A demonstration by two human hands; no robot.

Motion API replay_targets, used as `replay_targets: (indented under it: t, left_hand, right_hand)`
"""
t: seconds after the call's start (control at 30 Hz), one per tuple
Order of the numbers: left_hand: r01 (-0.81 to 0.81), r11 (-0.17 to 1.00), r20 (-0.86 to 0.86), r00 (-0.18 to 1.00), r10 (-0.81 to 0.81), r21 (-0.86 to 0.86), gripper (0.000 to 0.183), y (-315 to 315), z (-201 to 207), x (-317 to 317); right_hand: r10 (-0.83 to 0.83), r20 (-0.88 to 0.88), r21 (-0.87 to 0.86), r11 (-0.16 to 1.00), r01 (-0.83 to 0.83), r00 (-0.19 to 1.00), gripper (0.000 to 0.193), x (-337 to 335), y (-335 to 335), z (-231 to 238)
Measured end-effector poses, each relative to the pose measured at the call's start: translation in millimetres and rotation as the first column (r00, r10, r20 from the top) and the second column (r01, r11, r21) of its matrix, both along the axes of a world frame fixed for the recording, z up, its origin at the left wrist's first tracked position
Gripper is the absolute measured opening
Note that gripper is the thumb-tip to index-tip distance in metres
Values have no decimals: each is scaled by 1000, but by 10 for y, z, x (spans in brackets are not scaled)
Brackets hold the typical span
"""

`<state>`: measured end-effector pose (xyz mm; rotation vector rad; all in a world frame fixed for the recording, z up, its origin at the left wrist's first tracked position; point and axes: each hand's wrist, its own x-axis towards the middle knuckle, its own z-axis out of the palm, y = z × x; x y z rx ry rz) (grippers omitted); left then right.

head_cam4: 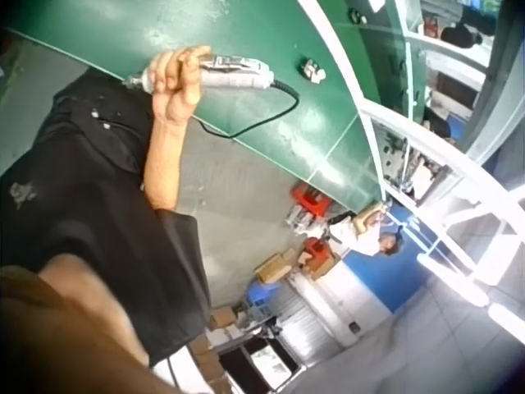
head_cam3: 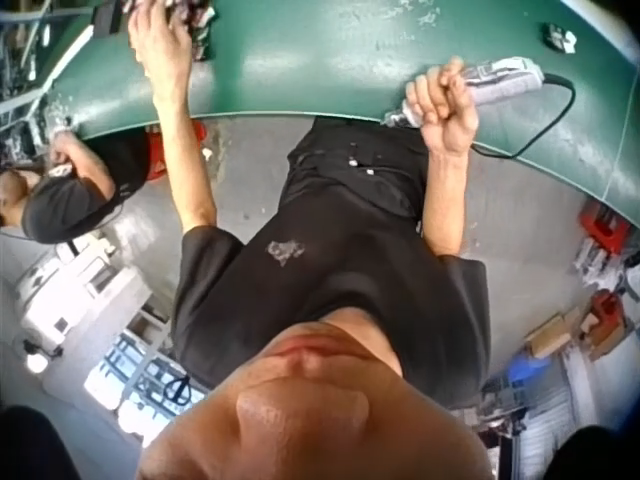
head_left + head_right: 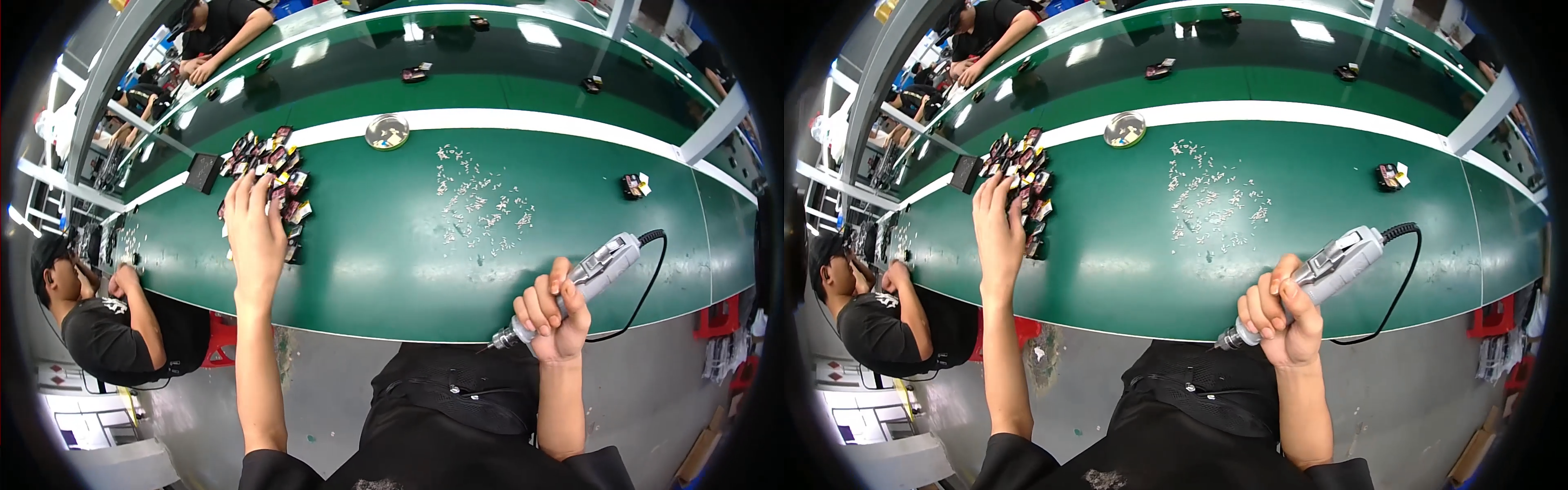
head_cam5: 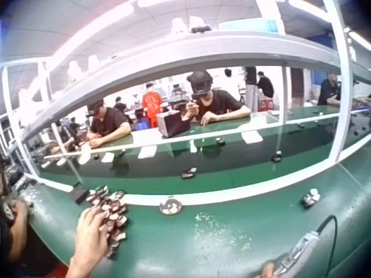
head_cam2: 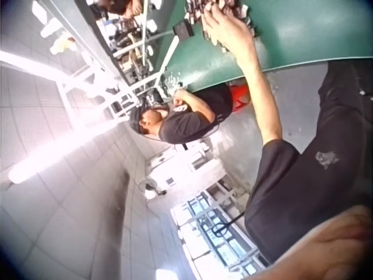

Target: Secure screws into small electronic modules using an electric screwdriver on an assembly line.

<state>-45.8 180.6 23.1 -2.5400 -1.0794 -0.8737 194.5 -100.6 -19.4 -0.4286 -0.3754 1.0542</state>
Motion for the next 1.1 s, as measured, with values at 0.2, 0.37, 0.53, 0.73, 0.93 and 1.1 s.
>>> replay_targets:
  t: [0.2,0.37,0.53,0.73,0.93,1.1]
  left_hand:
    - [451,839,137,892,-430,-303,28,-755,-155,1025]
    - [402,866,44,912,-409,-298,19,-785,-223,1352]
    - [393,891,-93,902,-421,-228,12,-708,-276,1466]
    - [430,880,-105,884,-456,-203,6,-644,-312,1487]
    - [479,863,39,876,-480,-162,8,-603,-380,1444]
    - [395,872,105,919,-381,-289,7,-625,-360,1328]
  right_hand:
    - [-16,-79,40,999,19,997,17,41,-65,-61]
    - [-5,-51,83,997,9,999,18,18,-75,-54]
    - [-6,-76,78,997,12,997,18,27,-90,-55]
    - [0,-116,64,998,8,993,13,37,-114,-69]
    - [-8,-107,58,998,14,994,13,35,-109,-60]
    - [-17,-98,44,999,21,995,14,28,-106,-64]
